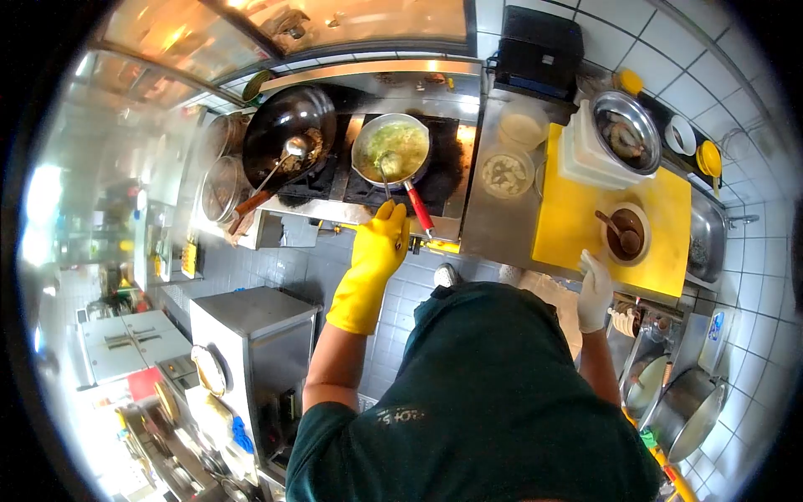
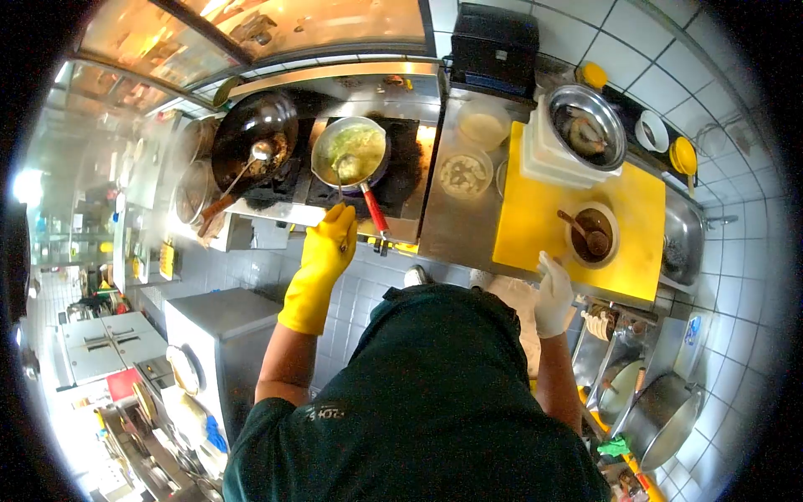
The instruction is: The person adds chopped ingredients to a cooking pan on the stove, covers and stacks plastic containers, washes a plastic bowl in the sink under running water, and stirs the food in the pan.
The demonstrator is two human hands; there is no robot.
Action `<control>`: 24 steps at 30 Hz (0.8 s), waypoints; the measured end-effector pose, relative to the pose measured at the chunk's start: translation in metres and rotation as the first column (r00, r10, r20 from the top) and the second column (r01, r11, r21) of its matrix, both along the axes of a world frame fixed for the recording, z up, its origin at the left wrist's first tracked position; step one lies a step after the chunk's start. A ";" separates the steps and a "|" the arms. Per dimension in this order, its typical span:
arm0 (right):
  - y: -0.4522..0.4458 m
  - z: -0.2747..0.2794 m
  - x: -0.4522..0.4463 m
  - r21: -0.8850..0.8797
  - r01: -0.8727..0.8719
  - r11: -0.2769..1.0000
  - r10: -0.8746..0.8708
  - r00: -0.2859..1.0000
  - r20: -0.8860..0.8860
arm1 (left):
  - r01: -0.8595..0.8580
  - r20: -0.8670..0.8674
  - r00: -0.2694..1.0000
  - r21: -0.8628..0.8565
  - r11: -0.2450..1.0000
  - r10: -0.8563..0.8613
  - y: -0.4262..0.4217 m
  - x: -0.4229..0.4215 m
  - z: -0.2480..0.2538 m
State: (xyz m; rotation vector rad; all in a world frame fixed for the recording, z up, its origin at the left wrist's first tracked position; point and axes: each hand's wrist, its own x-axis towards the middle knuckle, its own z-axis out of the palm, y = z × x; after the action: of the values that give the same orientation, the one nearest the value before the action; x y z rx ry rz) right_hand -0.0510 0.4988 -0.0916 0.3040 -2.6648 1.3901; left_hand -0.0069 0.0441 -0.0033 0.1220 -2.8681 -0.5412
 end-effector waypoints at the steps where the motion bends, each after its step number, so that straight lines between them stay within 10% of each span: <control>1: 0.001 0.001 -0.001 0.021 0.000 1.000 0.000 1.000 -0.023 | 0.011 -0.021 1.000 0.027 1.000 -0.010 0.006 0.002 0.010; 6: -0.008 0.007 -0.001 -0.040 0.017 0.999 -0.014 0.996 0.083 | 0.026 -0.129 0.991 -0.011 1.000 -0.027 -0.022 -0.013 -0.040; 10: -0.007 0.015 -0.008 -0.012 0.016 1.000 -0.016 0.999 0.032 | 0.102 0.128 0.988 -0.124 0.987 -0.086 -0.010 -0.012 -0.002; 14: -0.005 0.011 -0.008 -0.004 0.022 1.000 -0.022 1.000 0.008 | 0.163 -0.115 0.981 0.064 0.985 -0.155 -0.012 -0.026 -0.010; 21: -0.002 0.017 -0.008 0.005 0.055 0.998 -0.055 0.998 0.026 | 0.077 0.167 0.984 -0.075 0.994 -0.064 -0.004 -0.026 0.002; 24: -0.003 0.018 -0.003 0.004 0.050 0.999 -0.050 0.998 0.044 | 0.113 -0.116 0.988 0.065 0.992 -0.105 -0.018 -0.035 -0.008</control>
State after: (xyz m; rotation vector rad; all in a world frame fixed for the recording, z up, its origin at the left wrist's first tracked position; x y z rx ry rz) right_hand -0.0536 0.4954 -0.0741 0.2080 -2.6898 1.3943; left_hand -0.0416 0.0263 -0.0114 -0.0523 -2.7588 -0.6497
